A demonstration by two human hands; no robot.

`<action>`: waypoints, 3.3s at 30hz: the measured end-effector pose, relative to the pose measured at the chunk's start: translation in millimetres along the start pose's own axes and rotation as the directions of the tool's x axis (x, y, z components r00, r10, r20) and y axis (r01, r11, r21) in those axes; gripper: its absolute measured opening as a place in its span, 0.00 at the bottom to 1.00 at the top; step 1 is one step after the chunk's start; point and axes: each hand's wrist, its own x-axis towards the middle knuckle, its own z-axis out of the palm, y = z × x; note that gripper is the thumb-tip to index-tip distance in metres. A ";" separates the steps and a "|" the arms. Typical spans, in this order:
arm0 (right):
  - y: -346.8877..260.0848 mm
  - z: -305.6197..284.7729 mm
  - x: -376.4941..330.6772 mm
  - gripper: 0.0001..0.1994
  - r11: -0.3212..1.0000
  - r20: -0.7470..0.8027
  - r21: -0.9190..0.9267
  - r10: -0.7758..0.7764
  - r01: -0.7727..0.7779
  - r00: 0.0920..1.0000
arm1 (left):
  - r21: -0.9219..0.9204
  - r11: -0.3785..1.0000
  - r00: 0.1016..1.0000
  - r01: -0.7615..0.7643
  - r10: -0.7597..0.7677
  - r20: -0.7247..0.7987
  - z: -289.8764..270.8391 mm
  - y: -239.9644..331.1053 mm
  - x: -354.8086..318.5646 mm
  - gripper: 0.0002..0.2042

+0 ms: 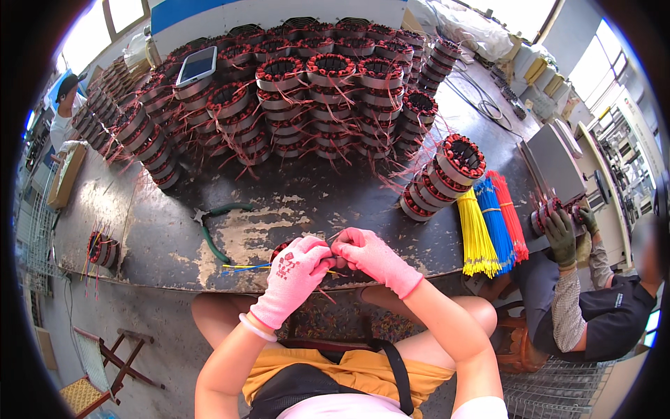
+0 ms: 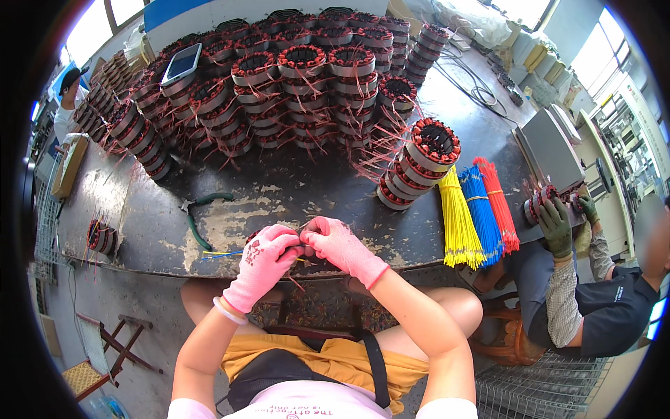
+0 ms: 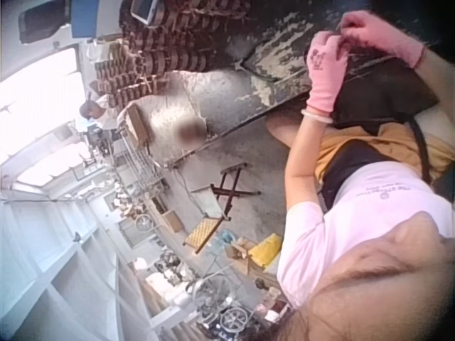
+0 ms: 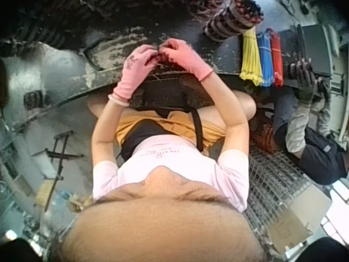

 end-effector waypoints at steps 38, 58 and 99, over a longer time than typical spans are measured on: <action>11.4 -1.6 2.0 0.10 0.984 0.102 0.129 0.108 -0.121 0.989 | -0.061 0.994 0.992 0.088 -0.082 0.099 -5.3 -2.6 3.3 0.04; -19.2 -10.4 -24.4 0.09 0.797 0.114 -0.503 -0.321 0.333 0.940 | -0.089 0.990 0.988 0.112 -0.102 0.113 -7.2 -0.9 1.8 0.04; -21.3 -50.4 -53.9 0.14 0.977 -0.161 -0.205 0.034 -0.067 0.986 | -0.081 0.995 0.987 0.050 -0.037 0.158 -12.4 -4.3 -2.7 0.04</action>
